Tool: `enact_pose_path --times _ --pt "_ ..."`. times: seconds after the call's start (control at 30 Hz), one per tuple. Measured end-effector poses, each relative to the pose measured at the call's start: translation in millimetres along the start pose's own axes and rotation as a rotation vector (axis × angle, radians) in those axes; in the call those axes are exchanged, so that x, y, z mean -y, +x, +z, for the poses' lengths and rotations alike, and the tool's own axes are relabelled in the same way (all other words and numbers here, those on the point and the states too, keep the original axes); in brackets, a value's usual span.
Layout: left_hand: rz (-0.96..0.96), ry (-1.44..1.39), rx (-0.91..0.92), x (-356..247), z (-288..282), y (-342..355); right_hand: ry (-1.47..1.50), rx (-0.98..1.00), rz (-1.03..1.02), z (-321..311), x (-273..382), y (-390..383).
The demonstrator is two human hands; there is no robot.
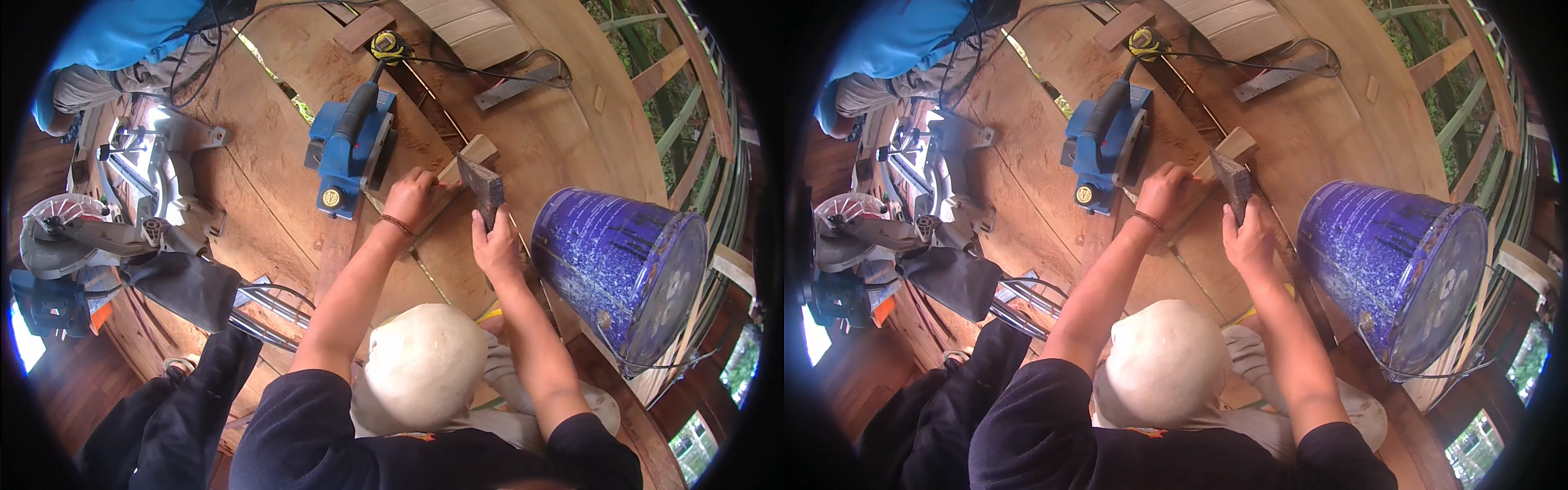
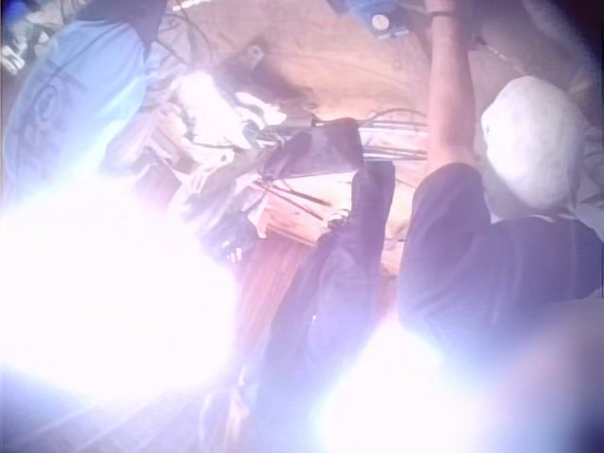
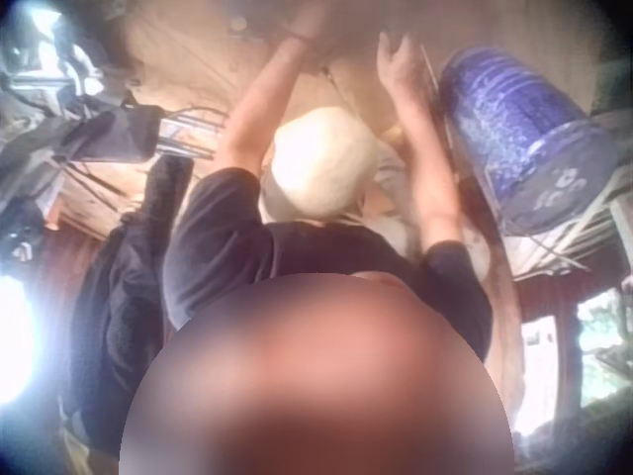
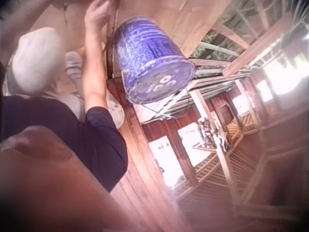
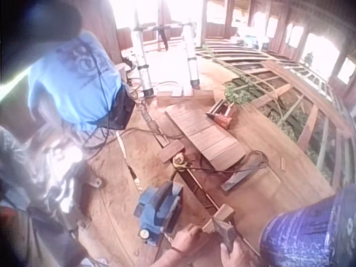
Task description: The person fits wooden planks into a curved wall frame, uses a hammer to tap them into place, and secures them with a nail gun. The person also uses a chisel to trim a small piece of wood and a tape measure to check dimensions.
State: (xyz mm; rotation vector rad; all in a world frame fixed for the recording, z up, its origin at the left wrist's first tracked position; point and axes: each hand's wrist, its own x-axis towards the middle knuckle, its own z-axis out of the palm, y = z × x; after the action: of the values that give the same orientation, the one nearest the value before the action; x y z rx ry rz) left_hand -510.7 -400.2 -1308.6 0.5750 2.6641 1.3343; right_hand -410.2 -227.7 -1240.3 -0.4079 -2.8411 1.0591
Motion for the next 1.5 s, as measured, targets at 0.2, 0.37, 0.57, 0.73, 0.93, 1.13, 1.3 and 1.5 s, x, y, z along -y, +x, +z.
enact_pose_path --times 0.2,0.37,0.57,0.73,0.93,1.13,1.3,1.5 --pt "-0.062 0.071 0.007 -7.9 5.4 -1.2 0.048 0.005 0.042 0.2 2.1 -4.1" --pt "-0.040 0.079 0.000 -11.0 6.3 0.0 -0.035 -0.009 0.036 1.8 -0.8 -2.9" --pt "-0.065 0.117 -0.035 -14.4 10.9 1.0 0.055 -0.168 -0.119 2.2 0.3 -4.1" --pt "-0.095 0.127 -0.016 -17.8 9.5 3.7 -0.040 -0.030 0.087 4.7 -5.6 -6.7" --pt "-0.165 0.076 0.021 -20.0 5.1 5.0 -0.024 0.079 0.222 13.1 -4.7 -3.3" --pt "-0.170 0.076 -0.010 -18.3 8.1 5.1 0.046 -0.047 0.075 2.8 11.2 1.6" --pt "-0.150 0.088 -0.018 -18.1 10.1 2.7 -0.093 0.104 0.137 3.3 16.8 8.2" --pt "-0.114 0.106 -0.029 -16.9 12.8 2.7 0.010 -0.019 0.143 3.1 17.0 3.9"
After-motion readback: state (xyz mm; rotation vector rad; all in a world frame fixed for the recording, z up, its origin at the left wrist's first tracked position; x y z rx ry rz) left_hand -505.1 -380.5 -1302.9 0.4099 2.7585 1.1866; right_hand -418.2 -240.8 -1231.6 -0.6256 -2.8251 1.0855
